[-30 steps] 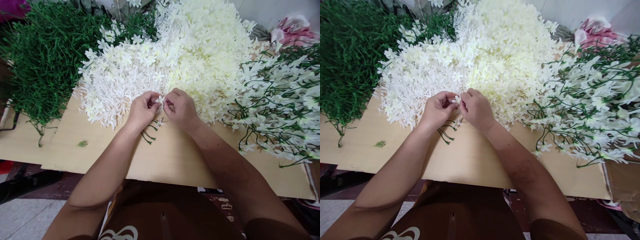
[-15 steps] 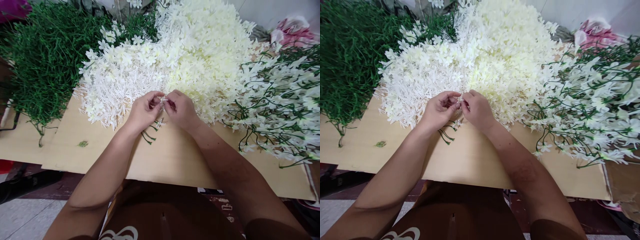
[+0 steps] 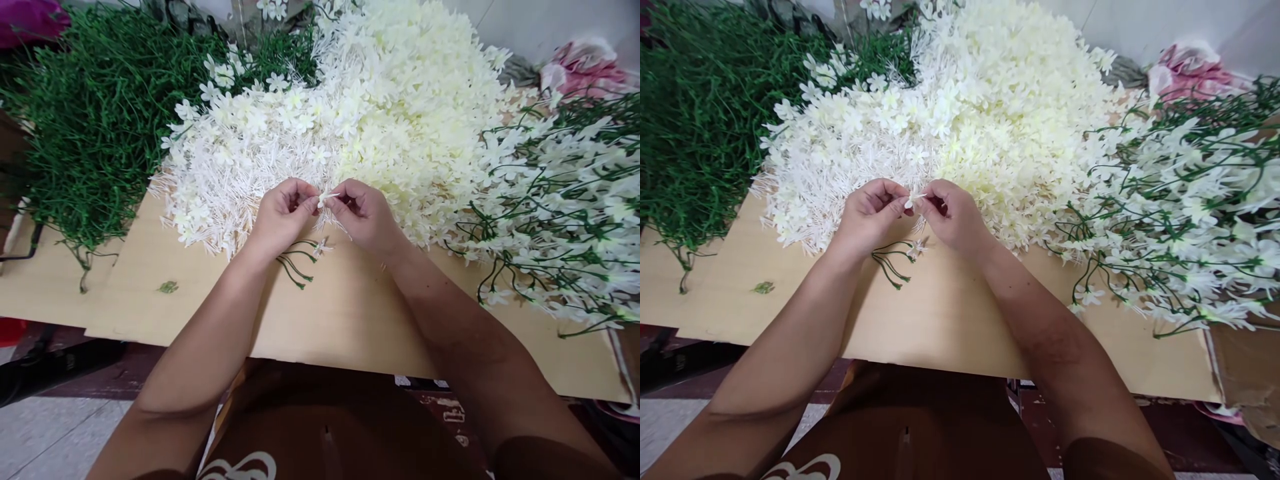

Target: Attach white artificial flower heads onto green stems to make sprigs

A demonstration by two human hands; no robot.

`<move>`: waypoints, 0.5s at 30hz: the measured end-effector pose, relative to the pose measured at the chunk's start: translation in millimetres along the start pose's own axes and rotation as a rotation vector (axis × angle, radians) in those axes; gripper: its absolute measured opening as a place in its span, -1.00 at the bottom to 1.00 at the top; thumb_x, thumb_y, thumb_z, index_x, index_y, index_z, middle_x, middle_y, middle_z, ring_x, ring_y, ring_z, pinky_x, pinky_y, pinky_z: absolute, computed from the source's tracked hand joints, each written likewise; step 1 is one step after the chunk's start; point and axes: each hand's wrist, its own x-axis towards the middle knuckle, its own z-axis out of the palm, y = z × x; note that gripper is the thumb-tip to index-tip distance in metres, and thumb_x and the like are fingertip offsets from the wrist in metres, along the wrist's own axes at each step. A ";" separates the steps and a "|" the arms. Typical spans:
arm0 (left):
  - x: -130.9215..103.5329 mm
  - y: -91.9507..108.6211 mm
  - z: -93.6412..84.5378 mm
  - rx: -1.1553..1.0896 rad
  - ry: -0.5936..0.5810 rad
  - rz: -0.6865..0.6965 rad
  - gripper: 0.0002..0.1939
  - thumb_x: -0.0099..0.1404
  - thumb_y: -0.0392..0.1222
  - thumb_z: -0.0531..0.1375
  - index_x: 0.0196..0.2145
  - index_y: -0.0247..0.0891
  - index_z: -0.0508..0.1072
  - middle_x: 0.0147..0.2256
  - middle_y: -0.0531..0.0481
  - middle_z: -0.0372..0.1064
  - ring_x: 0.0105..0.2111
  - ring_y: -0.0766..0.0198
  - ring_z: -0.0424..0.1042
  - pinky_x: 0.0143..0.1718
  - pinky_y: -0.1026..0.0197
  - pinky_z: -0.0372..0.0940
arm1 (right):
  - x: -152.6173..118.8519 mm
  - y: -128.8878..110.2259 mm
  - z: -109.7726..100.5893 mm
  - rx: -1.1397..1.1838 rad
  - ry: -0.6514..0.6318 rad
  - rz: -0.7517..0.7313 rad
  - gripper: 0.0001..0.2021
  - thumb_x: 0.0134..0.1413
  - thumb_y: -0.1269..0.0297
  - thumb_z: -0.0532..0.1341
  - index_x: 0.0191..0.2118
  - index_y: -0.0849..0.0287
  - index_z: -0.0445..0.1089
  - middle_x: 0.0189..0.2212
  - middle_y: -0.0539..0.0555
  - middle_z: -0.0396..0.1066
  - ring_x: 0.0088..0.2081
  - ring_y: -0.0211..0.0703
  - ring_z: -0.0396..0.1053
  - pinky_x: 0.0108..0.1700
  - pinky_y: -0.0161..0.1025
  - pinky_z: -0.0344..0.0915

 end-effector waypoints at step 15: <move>-40.6 28.4 -18.9 0.677 -0.149 0.107 -0.90 0.19 -0.28 0.15 -0.35 -0.26 0.47 -0.37 -0.03 0.46 -0.36 0.22 0.41 -0.31 0.17 0.25 | 2.5 -9.4 5.2 0.128 -0.008 -0.055 -0.65 0.06 -0.05 0.30 -0.37 0.15 0.30 -0.46 -0.03 0.30 -0.42 -0.29 0.25 -0.38 -0.28 0.26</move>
